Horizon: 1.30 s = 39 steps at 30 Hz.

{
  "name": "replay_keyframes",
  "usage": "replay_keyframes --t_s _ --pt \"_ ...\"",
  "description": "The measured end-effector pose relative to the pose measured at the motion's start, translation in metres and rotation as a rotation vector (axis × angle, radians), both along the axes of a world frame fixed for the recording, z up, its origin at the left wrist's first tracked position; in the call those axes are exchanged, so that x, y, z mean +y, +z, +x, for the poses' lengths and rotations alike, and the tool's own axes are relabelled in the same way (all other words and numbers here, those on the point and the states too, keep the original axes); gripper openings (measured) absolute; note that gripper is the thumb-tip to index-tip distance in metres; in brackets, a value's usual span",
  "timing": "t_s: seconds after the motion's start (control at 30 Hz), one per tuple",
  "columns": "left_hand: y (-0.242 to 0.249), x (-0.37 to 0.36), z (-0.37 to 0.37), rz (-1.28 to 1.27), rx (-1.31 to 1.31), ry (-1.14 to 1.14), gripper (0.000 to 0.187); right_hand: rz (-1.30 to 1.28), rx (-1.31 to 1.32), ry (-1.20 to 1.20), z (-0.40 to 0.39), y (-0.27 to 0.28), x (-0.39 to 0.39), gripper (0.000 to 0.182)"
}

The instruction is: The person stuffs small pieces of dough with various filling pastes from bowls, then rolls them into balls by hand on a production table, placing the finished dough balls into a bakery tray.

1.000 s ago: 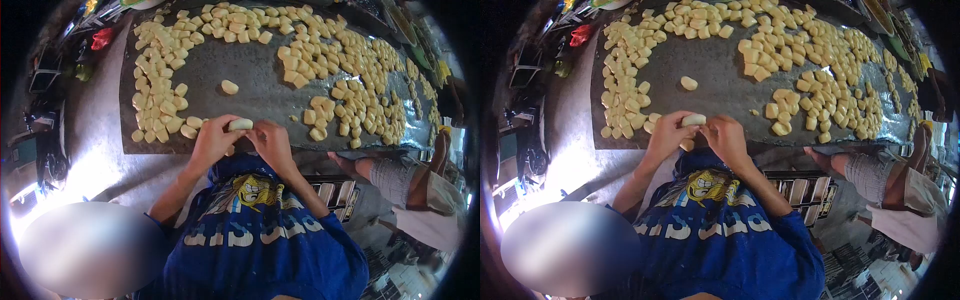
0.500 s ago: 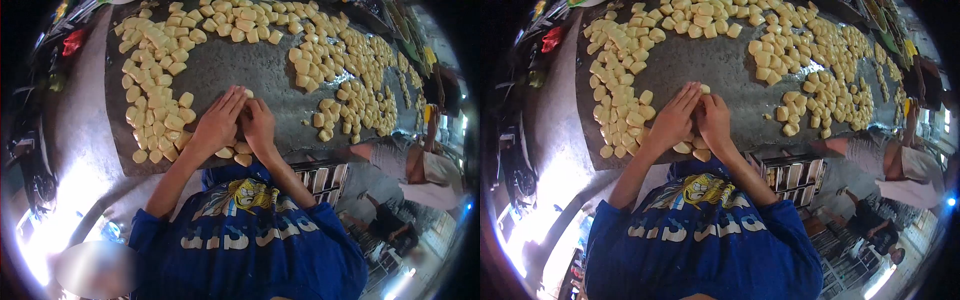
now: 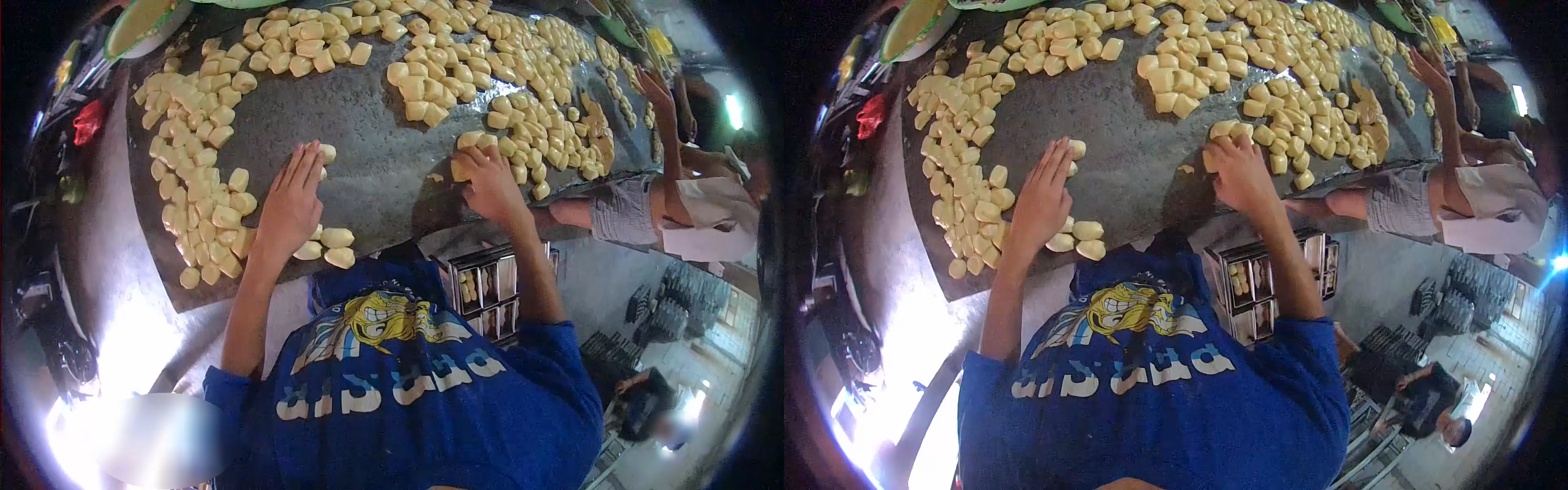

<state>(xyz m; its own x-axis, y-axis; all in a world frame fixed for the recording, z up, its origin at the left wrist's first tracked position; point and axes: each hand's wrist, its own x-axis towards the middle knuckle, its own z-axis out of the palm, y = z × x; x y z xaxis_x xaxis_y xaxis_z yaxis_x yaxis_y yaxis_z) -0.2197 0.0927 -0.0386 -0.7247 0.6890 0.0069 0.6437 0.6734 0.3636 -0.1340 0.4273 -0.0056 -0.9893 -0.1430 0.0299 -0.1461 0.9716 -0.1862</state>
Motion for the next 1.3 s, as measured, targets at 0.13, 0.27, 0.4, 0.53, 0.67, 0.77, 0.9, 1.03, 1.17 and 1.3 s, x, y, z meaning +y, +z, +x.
replay_keyframes --t_s 0.13,0.27,0.4,0.53,0.67,0.77,0.9,1.03,1.17,1.3 --pt "0.021 0.03 0.024 0.022 0.078 0.178 0.054 -0.023 -0.092 0.184 0.0 0.003 0.023 0.037" --pt "0.057 0.097 0.087 0.68 -0.354 0.309 0.044 -0.482 0.099 0.238 0.023 0.045 -0.001 0.045" --pt "0.064 0.14 0.135 0.986 -0.771 0.481 0.035 -0.64 0.187 0.156 0.06 0.058 -0.03 0.045" --pt "0.084 0.147 0.156 0.965 -0.448 0.565 0.036 -0.798 0.158 0.116 0.079 0.054 -0.035 0.037" --pt "0.113 0.158 0.162 0.767 0.18 0.302 0.026 -1.077 0.149 0.245 0.089 0.043 -0.035 0.029" --pt "0.108 0.156 0.158 0.904 0.173 0.07 0.021 -1.71 -0.187 0.026 0.114 0.039 -0.044 0.017" --pt "0.088 0.147 0.137 1.256 -0.157 0.055 0.019 -2.203 -0.436 -0.039 0.098 0.048 -0.064 0.023" --pt "0.076 0.132 0.121 1.487 -0.519 0.269 0.018 -2.735 -0.618 -0.203 0.069 0.04 -0.091 0.032" --pt "0.066 0.101 0.09 1.696 -0.795 0.346 0.024 -2.685 -0.72 -0.207 0.02 0.047 -0.122 0.048" --pt "0.068 0.055 0.054 1.577 -0.652 0.331 0.065 -2.814 -1.016 -0.199 -0.043 0.06 -0.154 0.066"
